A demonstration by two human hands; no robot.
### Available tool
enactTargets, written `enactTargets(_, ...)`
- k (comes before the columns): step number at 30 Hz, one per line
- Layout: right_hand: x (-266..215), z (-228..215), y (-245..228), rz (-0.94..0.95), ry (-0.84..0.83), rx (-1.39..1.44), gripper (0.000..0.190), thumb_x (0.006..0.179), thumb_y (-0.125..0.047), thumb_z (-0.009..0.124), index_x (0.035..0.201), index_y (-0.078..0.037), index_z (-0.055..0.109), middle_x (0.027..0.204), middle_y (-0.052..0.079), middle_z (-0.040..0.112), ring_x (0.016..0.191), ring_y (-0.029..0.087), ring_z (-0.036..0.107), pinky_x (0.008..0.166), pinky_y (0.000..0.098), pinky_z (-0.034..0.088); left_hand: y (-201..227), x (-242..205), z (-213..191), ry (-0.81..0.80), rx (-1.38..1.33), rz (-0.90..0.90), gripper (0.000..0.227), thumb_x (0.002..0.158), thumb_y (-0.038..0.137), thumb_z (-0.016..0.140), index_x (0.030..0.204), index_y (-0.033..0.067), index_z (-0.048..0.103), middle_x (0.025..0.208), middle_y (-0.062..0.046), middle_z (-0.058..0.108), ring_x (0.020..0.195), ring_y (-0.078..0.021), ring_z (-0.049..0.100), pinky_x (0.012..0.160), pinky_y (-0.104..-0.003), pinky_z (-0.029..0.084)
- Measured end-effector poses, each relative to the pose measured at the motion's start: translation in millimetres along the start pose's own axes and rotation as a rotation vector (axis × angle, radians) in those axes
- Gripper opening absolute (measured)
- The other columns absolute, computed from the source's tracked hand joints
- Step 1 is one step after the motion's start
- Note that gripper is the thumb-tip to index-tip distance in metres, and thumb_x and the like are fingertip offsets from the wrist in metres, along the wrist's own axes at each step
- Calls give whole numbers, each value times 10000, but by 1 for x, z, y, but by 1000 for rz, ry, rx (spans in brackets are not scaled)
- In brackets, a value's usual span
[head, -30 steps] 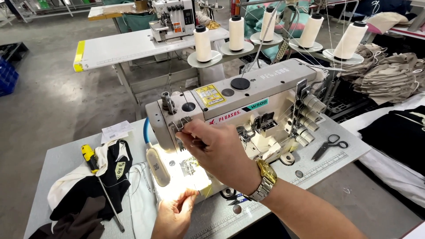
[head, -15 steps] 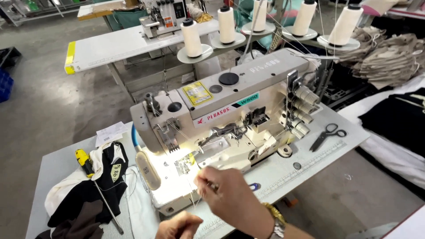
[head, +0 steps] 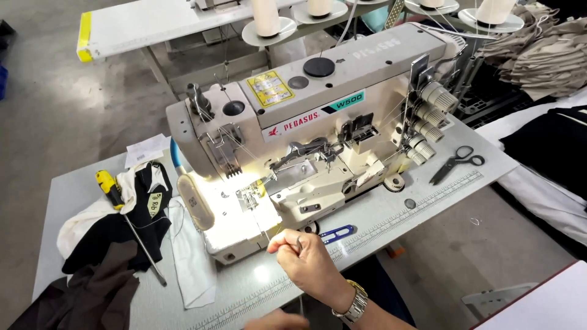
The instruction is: Threading an industrial sewing machine by hand using tweezers to guide the thread through various eyelets and needles.
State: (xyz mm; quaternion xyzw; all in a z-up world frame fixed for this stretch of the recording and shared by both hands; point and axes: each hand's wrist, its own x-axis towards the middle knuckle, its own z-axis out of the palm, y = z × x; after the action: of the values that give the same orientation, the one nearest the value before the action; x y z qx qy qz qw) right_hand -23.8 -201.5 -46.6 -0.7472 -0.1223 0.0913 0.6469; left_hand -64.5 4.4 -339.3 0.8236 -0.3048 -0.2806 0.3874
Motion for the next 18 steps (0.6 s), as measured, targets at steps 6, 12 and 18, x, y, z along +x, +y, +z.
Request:
enactTargets(6,-25,-7,19,-62,4,-113,236,879,-52,531,855,-63,765,511,-63,430,441,46,301,428,264,227,253,-54,-153,1246,65,-25,114,930,131,691,829,79,704,813,-23,670,710,-139,586,707,-285,471)
enactTargets(12,-43,-64,15,185,-91,216,222,970,-49,576,999,24,784,495,-24,457,368,62,318,313,208,254,255,-23,-231,1200,5,-266,176,930,218,710,969,48,688,943,-66,677,890,-230,668,834,-371,514)
enactTargets(18,-73,-107,2,346,-89,488,199,969,-4,612,971,123,765,452,39,326,376,132,227,383,300,179,209,-15,-248,1195,166,-132,79,918,120,651,883,96,717,1050,-53,718,1047,-231,644,1024,-351,479)
